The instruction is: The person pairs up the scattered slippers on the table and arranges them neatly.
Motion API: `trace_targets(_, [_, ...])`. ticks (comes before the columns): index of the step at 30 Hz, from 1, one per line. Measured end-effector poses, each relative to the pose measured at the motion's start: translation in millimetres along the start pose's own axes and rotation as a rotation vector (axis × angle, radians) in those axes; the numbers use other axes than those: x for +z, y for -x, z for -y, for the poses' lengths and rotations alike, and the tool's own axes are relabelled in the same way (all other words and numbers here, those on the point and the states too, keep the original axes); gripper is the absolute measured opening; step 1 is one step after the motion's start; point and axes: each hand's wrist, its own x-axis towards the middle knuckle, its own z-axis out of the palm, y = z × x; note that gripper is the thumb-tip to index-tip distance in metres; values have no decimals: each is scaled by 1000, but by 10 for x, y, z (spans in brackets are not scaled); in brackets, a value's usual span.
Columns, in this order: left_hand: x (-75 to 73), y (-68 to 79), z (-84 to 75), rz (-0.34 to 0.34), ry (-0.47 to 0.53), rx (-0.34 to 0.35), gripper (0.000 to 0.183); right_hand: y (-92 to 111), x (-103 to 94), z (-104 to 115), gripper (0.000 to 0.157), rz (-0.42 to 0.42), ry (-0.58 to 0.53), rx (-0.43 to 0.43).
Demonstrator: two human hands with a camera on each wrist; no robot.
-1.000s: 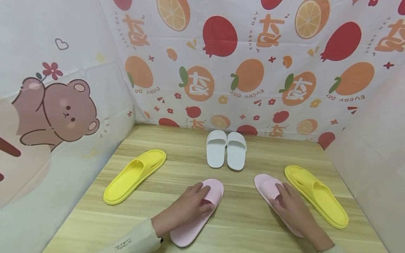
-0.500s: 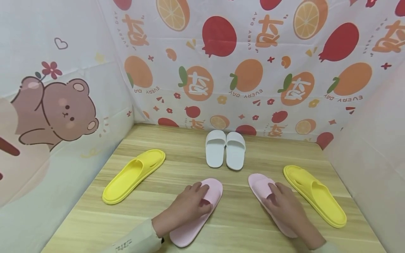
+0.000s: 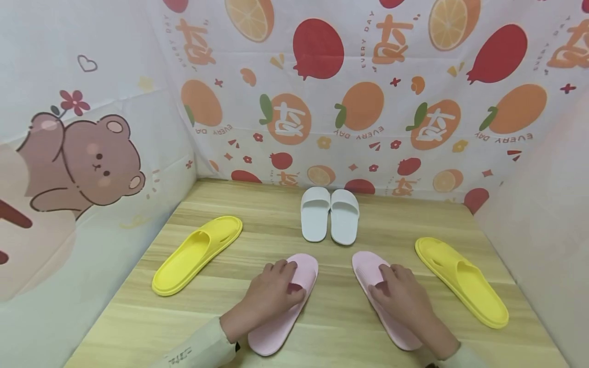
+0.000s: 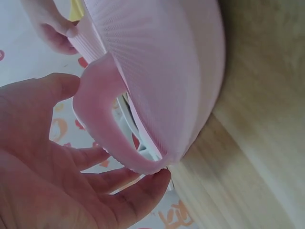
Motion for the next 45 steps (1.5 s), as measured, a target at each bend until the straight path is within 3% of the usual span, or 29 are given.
trace_targets(7, [6,-36,44,-4,-1,-37,55,-57,-23,190,53,38,-23,71])
trace_targets(13, [-14,-32,96,-12,-38,-68,46,-106,80,387,59,47,-25,66])
trace_targets(26, [-22,-37,148,-38,-67,-87,42,-186,216,765,54,43,-21,78])
trace_targets(36, [-12,-44,129,-61,-63,-141,60,-272,272,989,59,51,-33,83])
trace_targets(45, [-3,-58,129,-82,-48,-173,46,-313,366,1162,61,31,-54,79])
